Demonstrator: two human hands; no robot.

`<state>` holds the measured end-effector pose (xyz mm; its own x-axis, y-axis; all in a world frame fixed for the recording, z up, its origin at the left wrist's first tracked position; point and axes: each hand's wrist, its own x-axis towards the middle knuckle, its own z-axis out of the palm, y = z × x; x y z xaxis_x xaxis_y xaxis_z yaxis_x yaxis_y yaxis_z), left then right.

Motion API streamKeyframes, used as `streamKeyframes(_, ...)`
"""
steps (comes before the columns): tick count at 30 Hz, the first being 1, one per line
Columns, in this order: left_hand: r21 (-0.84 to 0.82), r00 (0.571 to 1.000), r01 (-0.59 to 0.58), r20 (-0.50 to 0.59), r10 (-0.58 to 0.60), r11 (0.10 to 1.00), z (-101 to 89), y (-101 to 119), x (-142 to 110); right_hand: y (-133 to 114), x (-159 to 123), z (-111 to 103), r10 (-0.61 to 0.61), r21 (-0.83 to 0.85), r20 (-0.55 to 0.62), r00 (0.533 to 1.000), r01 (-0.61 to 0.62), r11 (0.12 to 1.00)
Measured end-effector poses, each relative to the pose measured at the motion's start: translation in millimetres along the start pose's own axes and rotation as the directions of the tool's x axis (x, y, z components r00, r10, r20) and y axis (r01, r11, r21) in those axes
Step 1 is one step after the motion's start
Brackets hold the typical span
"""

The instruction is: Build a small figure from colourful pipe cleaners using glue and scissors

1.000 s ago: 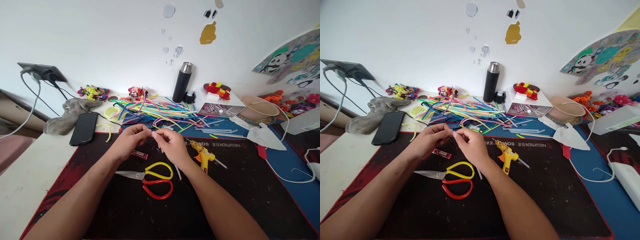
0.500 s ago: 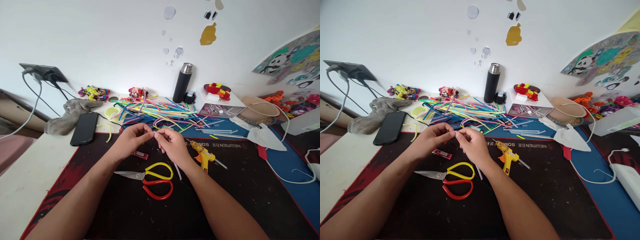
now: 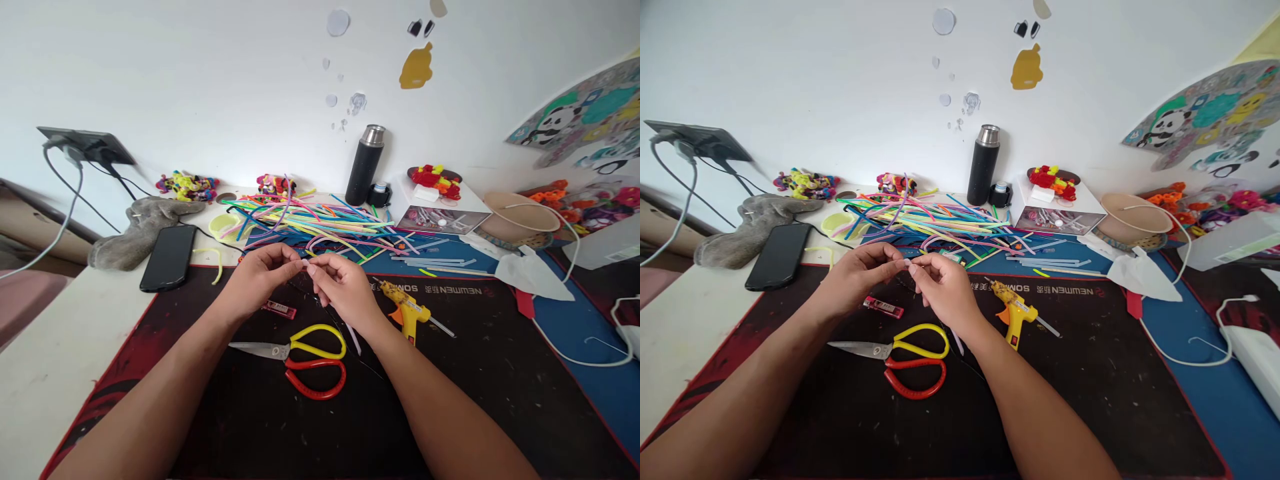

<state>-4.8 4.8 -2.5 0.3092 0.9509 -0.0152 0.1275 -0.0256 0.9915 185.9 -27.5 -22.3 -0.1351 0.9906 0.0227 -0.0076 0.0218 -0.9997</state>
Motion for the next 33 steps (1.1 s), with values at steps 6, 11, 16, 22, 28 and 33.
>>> streamKeyframes(6, -0.008, 0.998, -0.026, -0.049, 0.025, 1.0, 7.9, 6, -1, 0, 0, 1, 0.035, 0.022, 0.012, 0.999, -0.036, 0.999)
streamKeyframes(11, -0.011, 0.995, -0.051, -0.081, 0.05, 0.999, 16.1, 6, -3, 1, 0, 3, 0.05, 0.073, 0.012, 0.999, -0.051, 0.996)
streamKeyframes(16, -0.025, 0.992, -0.069, -0.107, 0.066, 0.997, 24.2, -1, -4, 0, 0, 4, 0.061, 0.11, -0.014, 0.998, -0.059, 0.992)
streamKeyframes(22, 0.005, 0.992, -0.078, -0.1, 0.078, 0.997, 25.6, -3, -6, -4, -1, 3, 0.022, 0.075, -0.057, 0.998, -0.018, 0.997)
streamKeyframes(28, 0.111, 0.99, -0.102, -0.091, 0.112, 0.989, 17.5, -2, -7, -3, -1, 1, -0.009, 0.008, -0.058, 0.998, 0.01, 1.0)
streamKeyframes(33, 0.322, 0.959, -0.224, -0.096, 0.267, 0.92, 10.7, 0, -6, -1, -2, 1, -0.038, -0.033, -0.051, 0.998, 0.037, 0.999)
